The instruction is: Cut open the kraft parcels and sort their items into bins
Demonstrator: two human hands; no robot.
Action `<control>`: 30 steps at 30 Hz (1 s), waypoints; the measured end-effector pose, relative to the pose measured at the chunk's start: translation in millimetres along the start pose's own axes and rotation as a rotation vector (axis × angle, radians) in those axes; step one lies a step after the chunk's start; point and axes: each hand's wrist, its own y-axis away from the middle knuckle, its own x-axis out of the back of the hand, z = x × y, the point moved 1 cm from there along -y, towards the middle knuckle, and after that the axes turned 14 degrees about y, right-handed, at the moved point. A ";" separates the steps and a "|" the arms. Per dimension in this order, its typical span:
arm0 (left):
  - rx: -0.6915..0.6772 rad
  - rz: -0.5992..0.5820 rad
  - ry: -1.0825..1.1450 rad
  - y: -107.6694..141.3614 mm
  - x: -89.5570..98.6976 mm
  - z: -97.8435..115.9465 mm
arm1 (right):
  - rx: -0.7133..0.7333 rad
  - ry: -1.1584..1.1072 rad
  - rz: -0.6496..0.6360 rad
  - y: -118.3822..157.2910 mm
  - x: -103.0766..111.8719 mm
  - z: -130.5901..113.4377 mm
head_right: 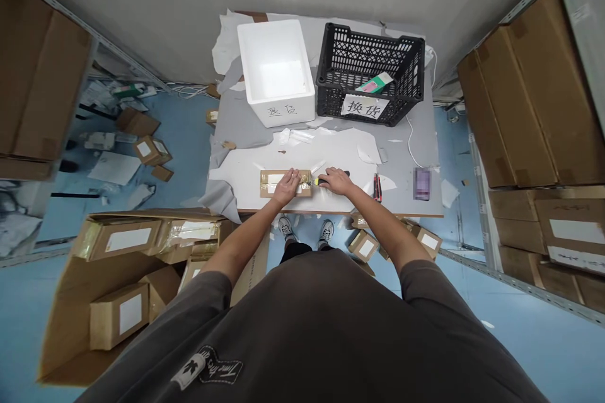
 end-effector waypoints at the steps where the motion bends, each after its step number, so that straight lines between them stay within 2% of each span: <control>1: -0.009 0.008 0.001 0.4 -0.2 -0.5 | 0.009 0.004 0.001 -3.4 0.6 1.3; 6: -0.039 0.045 -0.004 2.1 -2.5 -3.4 | 0.048 -0.004 0.007 -16.7 0.5 9.8; 12: -0.054 0.070 0.014 1.5 -4.4 -1.1 | 0.016 0.011 0.015 -9.7 -0.2 12.5; 19: 0.026 0.012 0.022 -0.3 5.5 12.0 | -0.050 0.035 -0.016 -21.7 19.1 2.3; 21: 0.036 0.004 0.030 -0.8 8.0 15.3 | -0.050 0.011 -0.016 -17.5 22.2 6.9; 23: 0.033 0.004 0.046 -0.9 9.7 19.2 | -0.077 -0.026 -0.008 -2.2 20.3 14.8; 25: 0.037 0.009 0.061 -0.9 12.4 24.2 | -0.172 -0.113 0.015 19.9 13.4 19.2; 27: 0.060 0.013 0.077 -1.5 18.5 28.8 | -0.360 -0.316 0.054 39.7 2.1 11.7; 30: 0.096 0.009 0.087 -5.2 38.8 28.9 | -0.715 -0.821 0.110 47.5 -21.2 -31.3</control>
